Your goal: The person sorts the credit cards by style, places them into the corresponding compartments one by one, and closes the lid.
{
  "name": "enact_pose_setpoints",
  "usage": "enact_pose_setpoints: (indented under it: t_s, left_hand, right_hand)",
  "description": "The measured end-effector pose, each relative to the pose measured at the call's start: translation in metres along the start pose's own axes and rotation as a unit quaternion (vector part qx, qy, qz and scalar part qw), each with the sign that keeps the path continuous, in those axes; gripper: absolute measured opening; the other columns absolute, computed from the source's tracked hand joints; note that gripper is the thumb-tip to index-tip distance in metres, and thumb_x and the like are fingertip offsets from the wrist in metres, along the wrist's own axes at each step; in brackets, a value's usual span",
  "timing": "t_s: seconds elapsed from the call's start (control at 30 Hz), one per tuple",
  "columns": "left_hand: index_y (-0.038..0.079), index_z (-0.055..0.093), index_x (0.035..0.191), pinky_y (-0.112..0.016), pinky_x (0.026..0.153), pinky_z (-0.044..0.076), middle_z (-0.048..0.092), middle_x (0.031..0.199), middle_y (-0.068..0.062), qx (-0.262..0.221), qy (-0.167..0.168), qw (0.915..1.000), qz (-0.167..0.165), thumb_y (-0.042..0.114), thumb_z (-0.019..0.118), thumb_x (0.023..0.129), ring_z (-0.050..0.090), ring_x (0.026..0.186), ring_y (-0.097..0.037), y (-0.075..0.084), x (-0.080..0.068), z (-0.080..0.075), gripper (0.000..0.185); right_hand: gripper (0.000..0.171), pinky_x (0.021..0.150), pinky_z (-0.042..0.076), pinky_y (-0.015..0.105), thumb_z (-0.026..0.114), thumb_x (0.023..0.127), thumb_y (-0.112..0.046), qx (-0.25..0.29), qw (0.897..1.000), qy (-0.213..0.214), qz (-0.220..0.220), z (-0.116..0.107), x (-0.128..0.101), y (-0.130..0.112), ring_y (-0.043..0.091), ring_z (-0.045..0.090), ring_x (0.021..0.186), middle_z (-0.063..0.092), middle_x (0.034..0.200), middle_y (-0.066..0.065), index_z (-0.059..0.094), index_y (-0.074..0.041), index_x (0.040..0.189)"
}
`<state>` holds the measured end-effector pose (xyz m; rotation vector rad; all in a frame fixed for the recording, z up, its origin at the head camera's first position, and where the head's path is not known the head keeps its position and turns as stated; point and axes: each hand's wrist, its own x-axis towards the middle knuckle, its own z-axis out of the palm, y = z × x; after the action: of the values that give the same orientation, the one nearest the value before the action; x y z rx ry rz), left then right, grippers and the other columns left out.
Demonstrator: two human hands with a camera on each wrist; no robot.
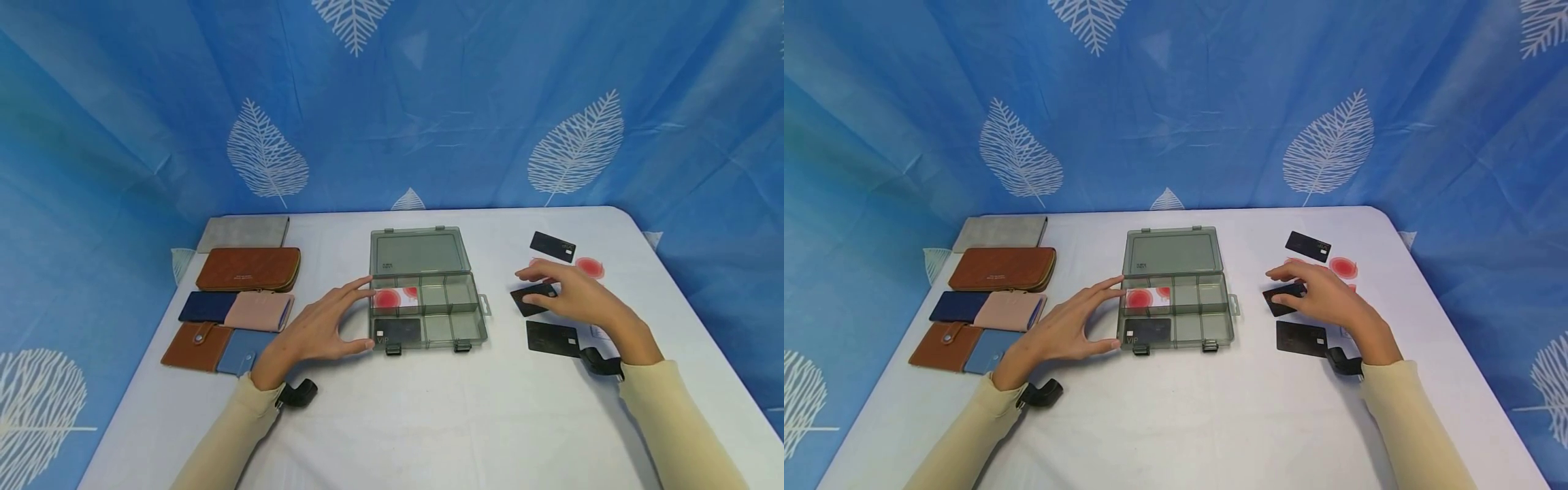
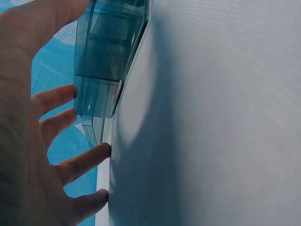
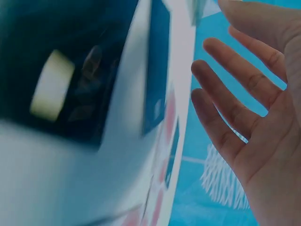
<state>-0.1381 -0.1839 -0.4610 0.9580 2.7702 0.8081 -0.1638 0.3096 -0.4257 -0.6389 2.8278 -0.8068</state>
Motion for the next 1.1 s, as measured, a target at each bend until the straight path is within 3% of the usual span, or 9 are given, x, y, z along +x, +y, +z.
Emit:
enact_pose_setpoints:
  t_s: [0.17, 0.4, 0.6, 0.93, 1.1]
  left_hand:
    - [0.025, 0.047, 0.164, -0.068, 0.106, 0.049, 0.025, 0.178, 0.004, 0.001, 0.001, 1.0, 0.001, 0.06, 0.08, 0.089, 0.039, 0.157, -0.033, 0.0, 0.0, 0.001, 0.09]
    - [0.025, 0.046, 0.165, -0.067, 0.104, 0.051, 0.025, 0.178, 0.004, 0.003, 0.002, 1.0, 0.003, 0.061, 0.08, 0.089, 0.039, 0.156, -0.033, 0.0, -0.001, 0.001, 0.09]
    - [0.024, 0.047, 0.165, -0.066, 0.105, 0.051, 0.024, 0.178, 0.005, 0.002, 0.002, 1.0, 0.004, 0.061, 0.079, 0.089, 0.039, 0.157, -0.033, 0.0, -0.001, 0.001, 0.09]
    - [0.024, 0.047, 0.164, -0.063, 0.1, 0.054, 0.026, 0.178, 0.003, 0.002, 0.009, 0.9999, 0.015, 0.059, 0.08, 0.09, 0.042, 0.154, -0.033, -0.001, -0.001, 0.001, 0.089]
    - [0.024, 0.047, 0.164, -0.064, 0.101, 0.053, 0.025, 0.178, 0.004, 0.001, 0.007, 0.9999, 0.01, 0.06, 0.08, 0.09, 0.042, 0.154, -0.033, 0.0, -0.001, 0.001, 0.089]
  right_hand:
    - [0.052, 0.107, 0.05, 0.065, 0.089, 0.091, -0.016, -0.017, 1.0, -0.013, 0.012, -0.001, -0.006, 0.014, 0.044, 0.064, 0.128, 0.071, 0.135, 0.021, 0.07, -0.001, 0.137]
    - [0.061, 0.112, 0.039, 0.073, 0.09, 0.09, -0.019, -0.03, 0.997, -0.048, 0.046, -0.008, -0.012, 0.026, 0.052, 0.05, 0.139, 0.063, 0.143, 0.027, 0.066, 0.002, 0.142]
    - [0.058, 0.11, 0.041, 0.072, 0.089, 0.088, -0.007, -0.04, 0.996, -0.055, 0.059, -0.011, -0.013, 0.03, 0.052, 0.053, 0.137, 0.066, 0.14, 0.028, 0.067, 0.003, 0.141]
    - [0.062, 0.108, 0.042, 0.075, 0.093, 0.086, -0.019, -0.056, 0.996, -0.047, 0.055, -0.01, -0.01, 0.029, 0.05, 0.048, 0.131, 0.062, 0.136, 0.029, 0.068, 0.001, 0.139]
    - [0.057, 0.106, 0.045, 0.073, 0.091, 0.089, -0.018, -0.064, 0.996, -0.033, 0.052, -0.009, -0.011, 0.03, 0.048, 0.058, 0.127, 0.068, 0.134, 0.026, 0.068, -0.005, 0.14]
